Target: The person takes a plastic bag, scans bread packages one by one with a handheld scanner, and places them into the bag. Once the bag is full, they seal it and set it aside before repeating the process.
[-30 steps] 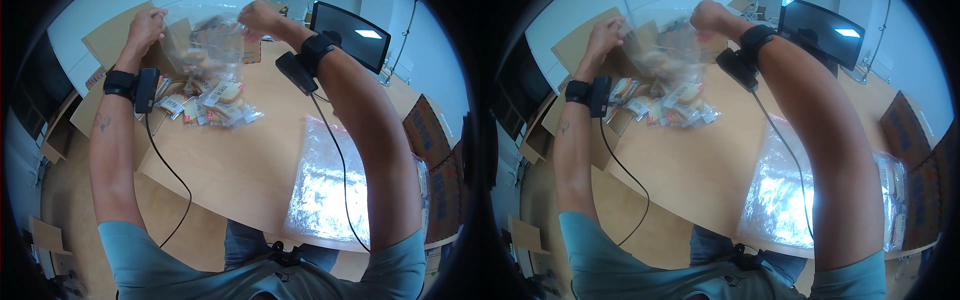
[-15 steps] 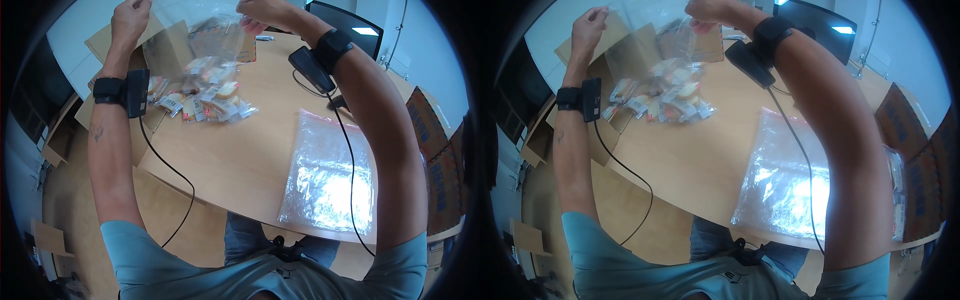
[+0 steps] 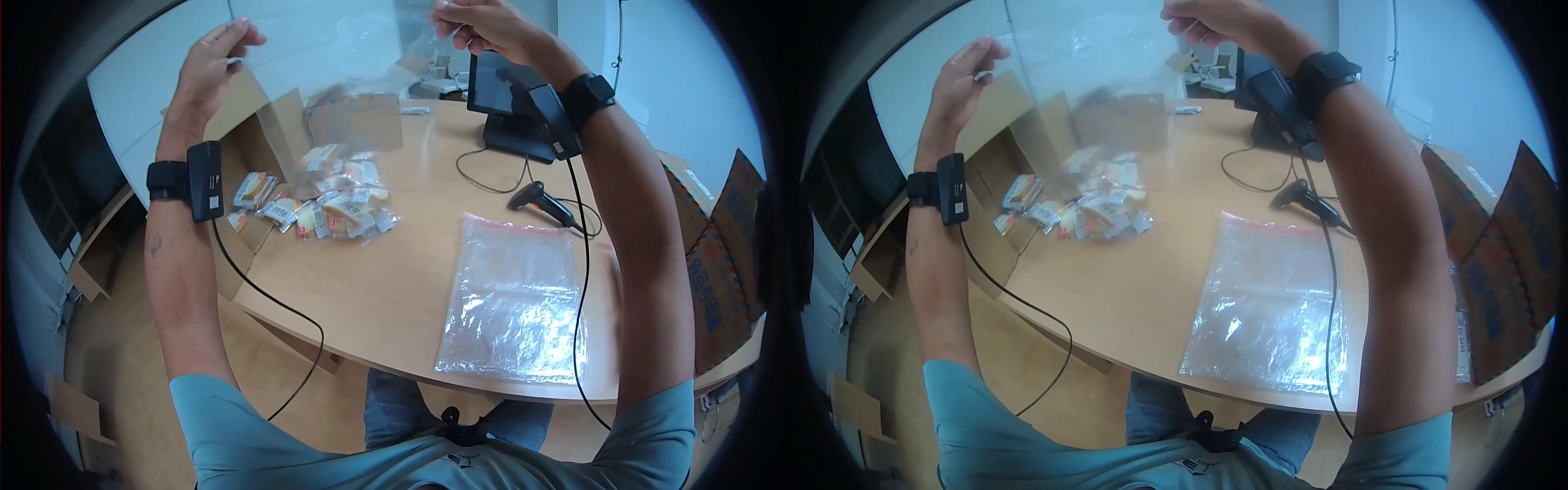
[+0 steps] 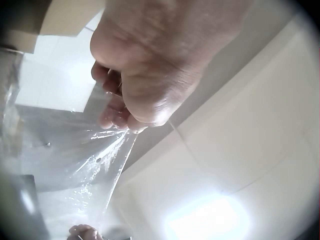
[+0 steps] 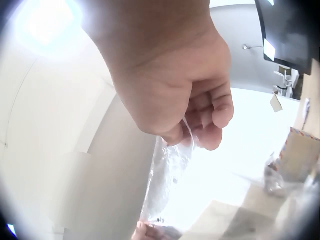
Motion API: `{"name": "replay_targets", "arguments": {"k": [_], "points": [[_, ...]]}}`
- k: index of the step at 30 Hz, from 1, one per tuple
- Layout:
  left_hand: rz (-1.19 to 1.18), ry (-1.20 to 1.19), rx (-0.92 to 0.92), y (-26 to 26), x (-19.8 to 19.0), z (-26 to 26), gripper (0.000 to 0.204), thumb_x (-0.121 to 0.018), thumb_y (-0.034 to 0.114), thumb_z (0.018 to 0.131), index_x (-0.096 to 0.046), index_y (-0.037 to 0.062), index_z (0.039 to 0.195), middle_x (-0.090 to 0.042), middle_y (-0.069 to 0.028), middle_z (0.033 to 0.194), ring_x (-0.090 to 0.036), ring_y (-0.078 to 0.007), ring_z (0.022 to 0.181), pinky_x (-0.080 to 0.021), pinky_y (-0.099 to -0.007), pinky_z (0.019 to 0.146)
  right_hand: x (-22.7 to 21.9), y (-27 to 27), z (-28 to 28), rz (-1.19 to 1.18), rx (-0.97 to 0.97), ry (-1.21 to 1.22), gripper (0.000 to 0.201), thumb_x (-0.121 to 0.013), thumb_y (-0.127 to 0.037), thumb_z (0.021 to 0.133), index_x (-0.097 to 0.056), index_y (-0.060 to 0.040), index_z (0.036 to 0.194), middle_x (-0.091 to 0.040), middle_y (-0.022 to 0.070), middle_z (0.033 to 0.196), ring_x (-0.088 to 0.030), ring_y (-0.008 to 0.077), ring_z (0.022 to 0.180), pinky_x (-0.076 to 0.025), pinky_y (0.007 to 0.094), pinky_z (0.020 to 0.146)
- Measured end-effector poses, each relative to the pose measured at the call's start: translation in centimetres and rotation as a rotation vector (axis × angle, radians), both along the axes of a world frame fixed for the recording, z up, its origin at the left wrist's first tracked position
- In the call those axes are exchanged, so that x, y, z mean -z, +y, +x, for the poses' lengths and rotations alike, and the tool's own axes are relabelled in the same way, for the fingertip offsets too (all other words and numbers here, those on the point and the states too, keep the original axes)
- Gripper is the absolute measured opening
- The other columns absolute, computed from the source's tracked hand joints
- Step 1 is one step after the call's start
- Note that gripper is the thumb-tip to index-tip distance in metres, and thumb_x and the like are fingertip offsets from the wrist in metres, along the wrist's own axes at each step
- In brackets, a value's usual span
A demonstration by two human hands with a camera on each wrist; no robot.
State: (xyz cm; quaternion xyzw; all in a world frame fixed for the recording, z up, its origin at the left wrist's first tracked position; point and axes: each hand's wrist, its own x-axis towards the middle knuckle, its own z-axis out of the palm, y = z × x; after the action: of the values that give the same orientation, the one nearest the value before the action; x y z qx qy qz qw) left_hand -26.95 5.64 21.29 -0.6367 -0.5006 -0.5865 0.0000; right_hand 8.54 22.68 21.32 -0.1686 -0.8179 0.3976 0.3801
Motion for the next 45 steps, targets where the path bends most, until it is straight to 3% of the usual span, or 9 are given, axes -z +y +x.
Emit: {"name": "replay_targets", "arguments": {"k": [4, 6, 9, 19, 21, 25, 27, 34, 45], "points": [[0.0, -0.334, 0.329, 1.4, 1.5, 0.4, 0.023, -0.053, 0.031, 0.103, -0.06, 0.0084, 0.101, -0.067, -0.0057, 0.09, -0.068, -0.0226, 0.088, -0.054, -0.0329, 0.072, 0.3, 1.1, 1.5, 0.089, 0.046, 0.216, 0.023, -0.057, -0.018, 0.096, -0.068, -0.0003, 0.085, -0.064, 0.0094, 0.069, -0.063, 0.0217, 0.058, -0.049, 0.0378, 0.053], [0.028, -0.511, 0.368, 1.7, 1.7, 1.5, 0.021, -0.046, 0.022, 0.106, -0.054, 0.0019, 0.103, -0.061, -0.011, 0.087, -0.068, -0.0321, 0.092, -0.059, -0.0447, 0.083, 1.6, -1.8, 2.7, 0.058, 0.144, 0.133, 0.044, -0.054, -0.04, 0.102, -0.059, -0.0053, 0.128, -0.067, 0.011, 0.116, -0.064, 0.0246, 0.111, -0.049, 0.0484, 0.096], [0.094, -0.673, 0.4, 2.8, 2.6, 3.2, 0.02, -0.045, 0.02, 0.106, -0.051, 0.0014, 0.104, -0.06, -0.0141, 0.093, -0.068, -0.0346, 0.093, -0.059, -0.0465, 0.083, 4.4, -4.8, 2.7, -0.168, 0.019, 0.071, 0.041, -0.056, -0.039, 0.101, -0.059, -0.0055, 0.125, -0.066, 0.0109, 0.116, -0.061, 0.0221, 0.116, -0.045, 0.0465, 0.103], [0.064, -0.969, 0.415, 3.4, 5.4, 1.0, 0.02, -0.052, 0.022, 0.104, -0.056, 0.0033, 0.11, -0.061, -0.0127, 0.104, -0.062, -0.0326, 0.103, -0.052, -0.0481, 0.092, 9.2, -4.1, 6.7, 0.063, 0.093, -0.193, 0.021, -0.06, -0.022, 0.099, -0.069, -0.0032, 0.097, -0.069, 0.0037, 0.083, -0.067, 0.011, 0.074, -0.051, 0.0228, 0.063], [-0.143, -0.535, 0.081, 1.6, 5.4, 2.1, 0.036, -0.06, 0.03, 0.098, -0.055, 0.0041, 0.123, -0.064, -0.0157, 0.115, -0.062, -0.0299, 0.11, -0.046, -0.045, 0.098, 9.7, -4.4, 6.7, 0.12, 0.16, -0.152, 0.021, -0.059, -0.02, 0.097, -0.069, -0.0022, 0.094, -0.067, 0.0024, 0.078, -0.066, 0.0094, 0.07, -0.049, 0.0225, 0.06], [-0.087, -0.079, -0.066, 0.5, 4.4, 3.7, 0.06, -0.068, 0.039, 0.092, -0.051, 0.0033, 0.138, -0.065, -0.0134, 0.121, -0.061, -0.0234, 0.114, -0.044, -0.0377, 0.097, 8.6, -4.7, 7.0, 0.26, 0.209, -0.157, 0.025, -0.06, -0.022, 0.096, -0.068, 0.0008, 0.092, -0.067, 0.0023, 0.074, -0.064, 0.0093, 0.065, -0.048, 0.0229, 0.057], [-0.06, 0.151, 0.186, 0.5, 3.8, 5.0, 0.069, -0.07, 0.042, 0.09, -0.048, 0.0026, 0.142, -0.064, -0.0117, 0.124, -0.06, -0.0183, 0.114, -0.045, -0.0338, 0.095, 7.6, -4.6, 6.8, 0.313, 0.226, -0.204, 0.025, -0.06, -0.022, 0.096, -0.068, 0.002, 0.091, -0.066, 0.0023, 0.072, -0.064, 0.0094, 0.064, -0.048, 0.0229, 0.057], [-0.3, 0.161, 0.243, 1.2, 5.2, 8.4, 0.069, -0.072, 0.048, 0.088, -0.055, 0.0011, 0.135, -0.069, -0.0098, 0.117, -0.062, -0.0152, 0.11, -0.047, -0.0319, 0.09, 6.5, -5.6, 7.2, 0.432, 0.31, -0.214, 0.023, -0.059, -0.018, 0.095, -0.068, 0.0024, 0.088, -0.062, 0.0025, 0.065, -0.056, 0.008, 0.057, -0.044, 0.0245, 0.053], [-0.197, -0.222, 0.543, 3.0, 7.4, 6.7, 0.026, -0.061, 0.023, 0.1, -0.065, -0.001, 0.11, -0.072, -0.0149, 0.105, -0.07, -0.0231, 0.097, -0.056, -0.0352, 0.092, 5.8, -5.9, 10.6, 0.388, 0.394, -0.278, 0.026, -0.061, -0.021, 0.091, -0.068, 0.0038, 0.087, -0.063, 0.0056, 0.07, -0.066, 0.0144, 0.065, -0.051, 0.0276, 0.06]]}}
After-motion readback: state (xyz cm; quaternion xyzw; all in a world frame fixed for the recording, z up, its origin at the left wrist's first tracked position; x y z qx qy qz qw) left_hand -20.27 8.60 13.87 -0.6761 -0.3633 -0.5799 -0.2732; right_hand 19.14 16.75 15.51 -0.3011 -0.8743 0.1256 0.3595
